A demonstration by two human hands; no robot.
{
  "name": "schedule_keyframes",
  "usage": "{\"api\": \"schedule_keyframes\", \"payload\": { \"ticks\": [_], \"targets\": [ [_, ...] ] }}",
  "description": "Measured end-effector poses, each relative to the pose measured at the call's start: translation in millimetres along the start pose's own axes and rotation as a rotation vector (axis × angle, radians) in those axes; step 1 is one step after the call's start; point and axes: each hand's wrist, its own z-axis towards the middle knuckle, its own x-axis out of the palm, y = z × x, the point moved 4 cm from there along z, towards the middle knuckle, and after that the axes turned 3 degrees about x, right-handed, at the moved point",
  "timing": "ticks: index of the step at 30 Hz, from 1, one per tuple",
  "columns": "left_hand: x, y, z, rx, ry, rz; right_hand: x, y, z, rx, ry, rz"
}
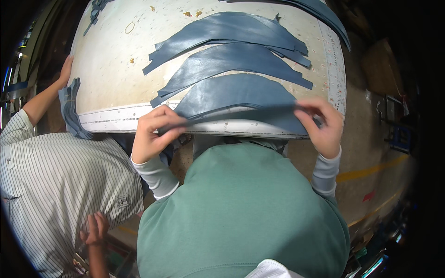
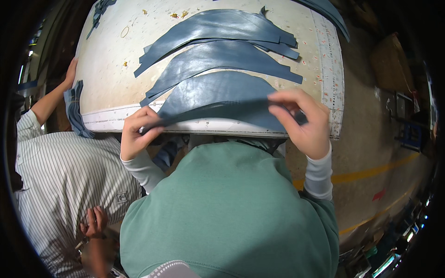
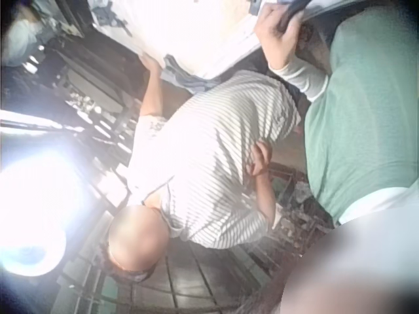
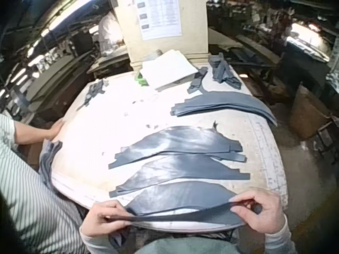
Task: The person gathers and aligns multiple gray fabric pieces on a table, then stacks them neatly. They also handle a bundle of similar pieces, adjusting and repositioning them. The person moves a stack of papers aside to clear the workspace.
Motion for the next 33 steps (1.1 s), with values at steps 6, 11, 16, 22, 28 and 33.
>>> {"api": "schedule_keyframes", "payload": {
  "ticks": [6,11,16,22,28,33],
  "targets": [
    [14,10,10,-0.280,-0.130,0.180,31,-33,15,0.148,-0.029,-0.262],
    [16,10,15,-0.190,-0.133,0.372,30,-35,18,0.057,0.022,-0.305],
    [21,18,22,-0.137,-0.176,0.298,33,-29,24,-0.076,-0.019,-0.308],
    [7,22,22,-0.132,-0.371,0.266,-23,-12,40,0.097,0.016,-0.186],
    [6,24,19,-0.136,-0.325,0.235,-128,31,104,-0.207,-0.034,-0.423],
    [2,26,14,-0.127,-0.408,0.218,-151,50,166,-0.275,-0.007,-0.137]
  ]
}}
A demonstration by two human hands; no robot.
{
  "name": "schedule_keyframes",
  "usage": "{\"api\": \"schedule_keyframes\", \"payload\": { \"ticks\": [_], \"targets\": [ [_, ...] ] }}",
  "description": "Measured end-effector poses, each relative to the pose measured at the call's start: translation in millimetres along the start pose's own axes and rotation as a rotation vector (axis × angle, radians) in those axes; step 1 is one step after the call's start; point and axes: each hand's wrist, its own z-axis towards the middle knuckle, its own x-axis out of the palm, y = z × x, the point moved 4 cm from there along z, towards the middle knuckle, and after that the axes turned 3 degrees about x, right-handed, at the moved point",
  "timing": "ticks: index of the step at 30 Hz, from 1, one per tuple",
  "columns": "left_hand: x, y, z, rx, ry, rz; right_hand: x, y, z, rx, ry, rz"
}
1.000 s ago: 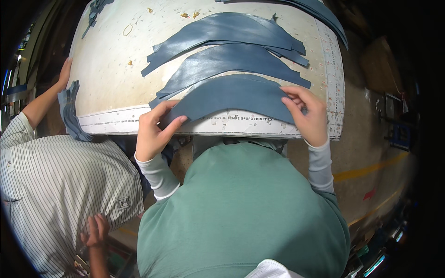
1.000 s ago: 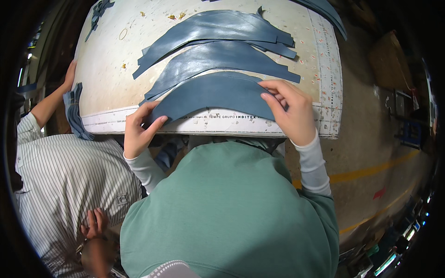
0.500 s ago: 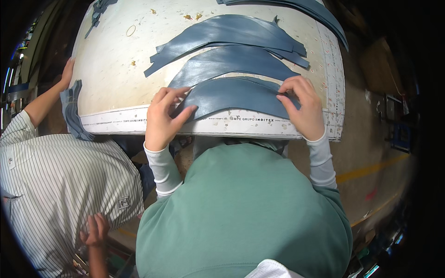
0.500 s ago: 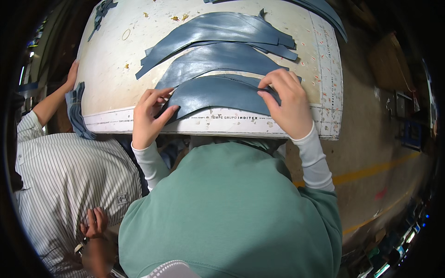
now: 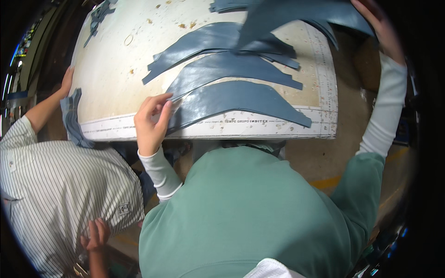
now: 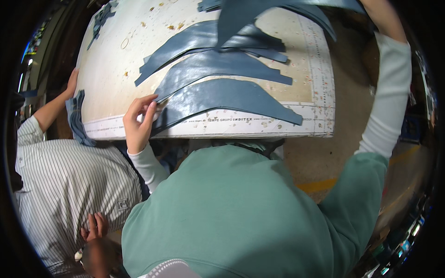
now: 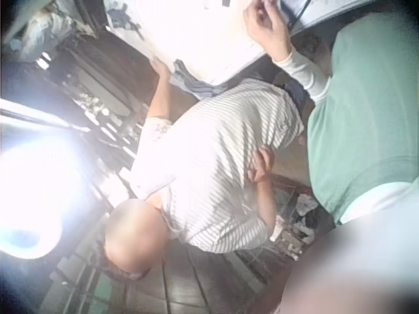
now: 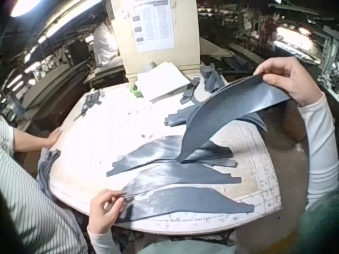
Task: The person gathers and aligns multiple gray fabric pieces on a table, then stacks them neatly. They also handle a bundle of similar pieces, adjusting and repositioning them. The person moves a stack of papers aside to clear the workspace.
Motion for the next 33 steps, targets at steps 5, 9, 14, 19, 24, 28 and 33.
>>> {"api": "schedule_keyframes", "payload": {
  "ticks": [5,9,14,19,24,28,33],
  "targets": [
    [-7,5,-6,-0.002,-0.023,0.052,-22,-60,45,0.061,-0.114,0.196],
    [-6,10,-7,-0.056,-0.015,0.007,-23,-155,63,0.135,-0.119,0.252],
    [-8,11,-9,-0.075,-0.011,-0.035,13,-269,36,0.522,-0.071,-0.266],
    [-12,11,-7,-0.121,-0.025,-0.001,15,-296,17,0.519,-0.152,-0.001],
    [-9,6,6,-0.030,-0.001,0.097,19,-241,9,0.292,-0.193,-0.803],
    [-7,3,21,0.057,0.031,0.148,63,-143,-19,-0.069,-0.116,-0.525],
    [9,12,39,0.013,0.091,0.191,160,-60,-90,0.242,0.236,-0.351]
  ]
}}
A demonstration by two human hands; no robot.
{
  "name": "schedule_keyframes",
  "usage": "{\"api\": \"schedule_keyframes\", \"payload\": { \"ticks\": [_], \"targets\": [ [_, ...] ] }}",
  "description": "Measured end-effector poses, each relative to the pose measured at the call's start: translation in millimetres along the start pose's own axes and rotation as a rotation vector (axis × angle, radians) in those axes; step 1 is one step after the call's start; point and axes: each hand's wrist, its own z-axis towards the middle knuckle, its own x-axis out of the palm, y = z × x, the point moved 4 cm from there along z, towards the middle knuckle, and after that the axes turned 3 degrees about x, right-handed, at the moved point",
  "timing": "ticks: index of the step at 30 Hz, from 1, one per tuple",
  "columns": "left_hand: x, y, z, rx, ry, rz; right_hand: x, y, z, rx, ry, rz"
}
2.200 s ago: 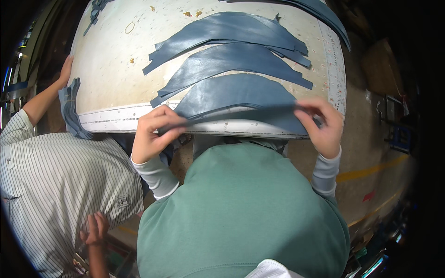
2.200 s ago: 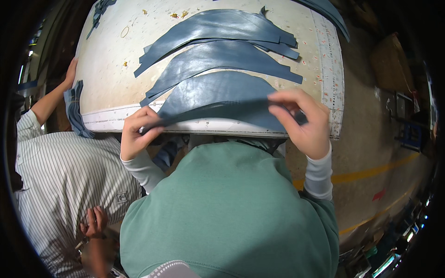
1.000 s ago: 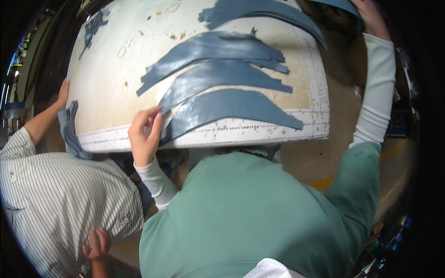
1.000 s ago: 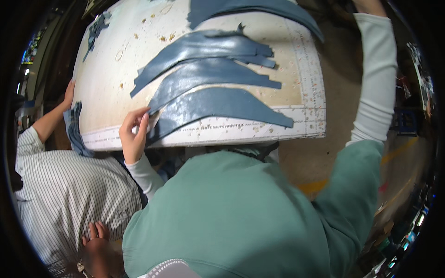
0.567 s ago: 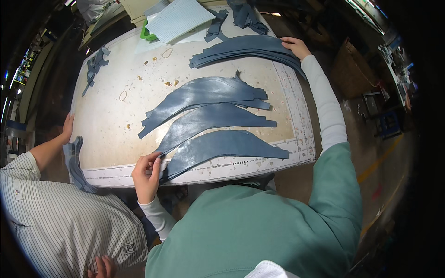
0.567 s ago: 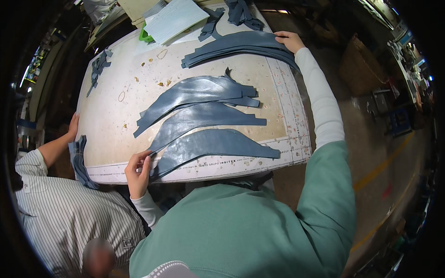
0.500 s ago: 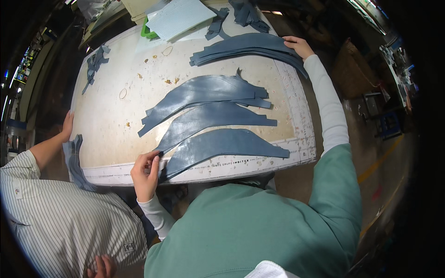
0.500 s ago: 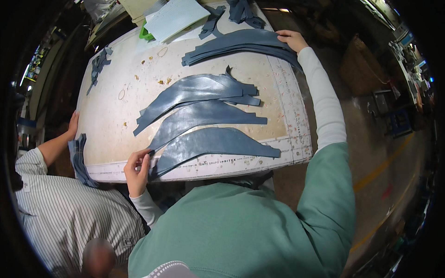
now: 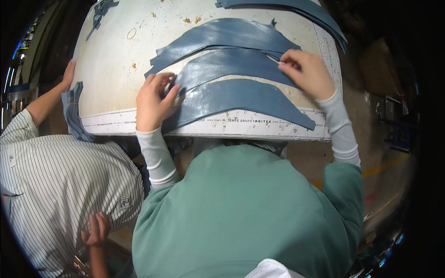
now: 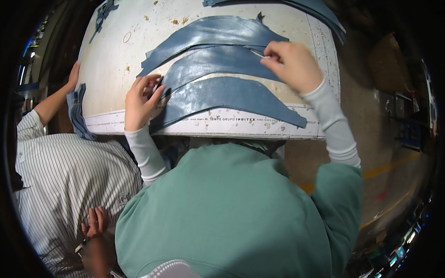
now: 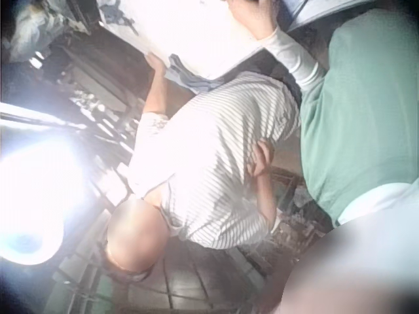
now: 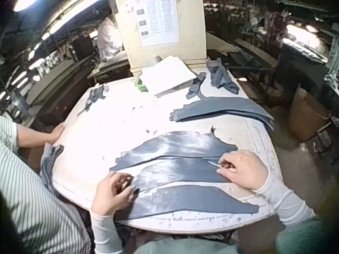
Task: The person gathers and aligns multiple gray fabric pieces on a table, then stacks them neatly. They also handle a bundle of similar pieces, adjusting and repositioning them. The person moves a stack of papers aside to clear the workspace.
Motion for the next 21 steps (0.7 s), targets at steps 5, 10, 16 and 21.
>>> {"api": "schedule_keyframes", "payload": {
  "ticks": [5,10,16,21],
  "targets": [
    [14,17,6,-0.181,0.080,-0.123,28,2,-22,0.149,-0.091,0.061],
    [2,-5,8,0.061,-0.101,-0.057,12,14,-20,-0.064,-0.195,0.023],
    [-20,-21,-33,-0.178,0.161,-0.249,-11,32,-70,0.199,0.002,0.164],
    [-1,-8,-49,-0.249,0.356,-0.136,11,25,-93,0.308,0.222,0.073]
  ]
}}
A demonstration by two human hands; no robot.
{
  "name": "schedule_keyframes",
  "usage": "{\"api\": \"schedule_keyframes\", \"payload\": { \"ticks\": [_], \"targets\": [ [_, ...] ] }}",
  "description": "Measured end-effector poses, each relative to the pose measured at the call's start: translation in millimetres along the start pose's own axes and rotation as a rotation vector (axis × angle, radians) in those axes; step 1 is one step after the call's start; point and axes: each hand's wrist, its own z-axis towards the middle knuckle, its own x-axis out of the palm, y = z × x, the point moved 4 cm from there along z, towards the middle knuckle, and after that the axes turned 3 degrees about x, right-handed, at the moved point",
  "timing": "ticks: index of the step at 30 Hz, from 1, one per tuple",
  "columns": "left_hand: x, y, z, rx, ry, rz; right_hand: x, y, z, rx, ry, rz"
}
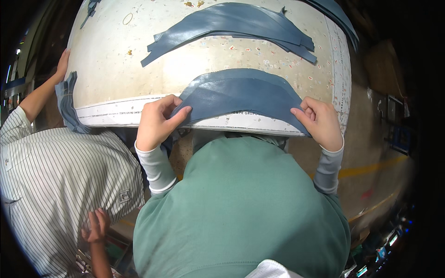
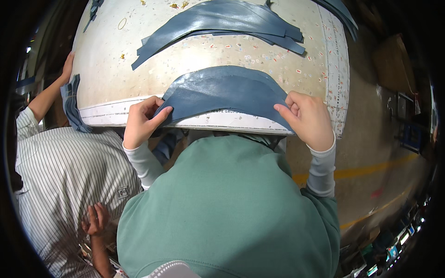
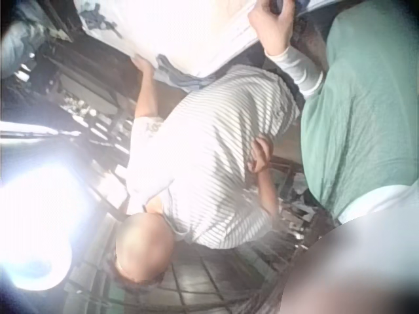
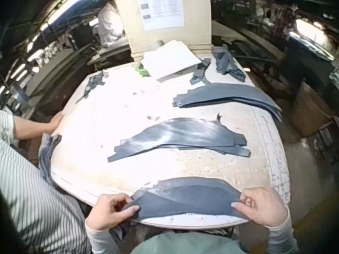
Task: The person gathers and aligns multiple gray fabric pieces on a table, then stacks them neatly. They also handle a bundle of similar pieces, adjusting and repositioning them. The person moves a stack of papers aside to clear the workspace.
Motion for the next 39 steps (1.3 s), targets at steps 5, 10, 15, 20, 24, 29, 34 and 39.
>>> {"api": "schedule_keyframes", "payload": {
  "ticks": [5,10,15,20,24,29,34,39],
  "targets": [
    [3,3,0,0.019,-0.022,-0.030,4,-3,-2,0.043,-0.026,0.043],
    [-1,0,-1,0.042,-0.027,-0.029,2,-4,-3,0.014,-0.013,0.081],
    [-15,-4,13,0.117,-0.268,-0.135,-15,10,18,-0.224,-0.291,0.112],
    [-14,-4,40,0.237,-0.530,0.013,-13,18,50,-0.302,-0.467,0.105],
    [-9,6,39,0.161,-0.512,0.114,0,15,28,-0.316,-0.377,-0.053],
    [-10,-10,32,0.324,-0.532,0.163,13,24,7,-0.339,-0.403,-0.069],
    [0,-39,25,0.555,-0.289,0.039,9,38,-11,-0.506,-0.357,0.184],
    [6,-37,18,0.576,0.271,-0.137,-29,51,-39,-0.788,-0.350,0.332]
  ]
}}
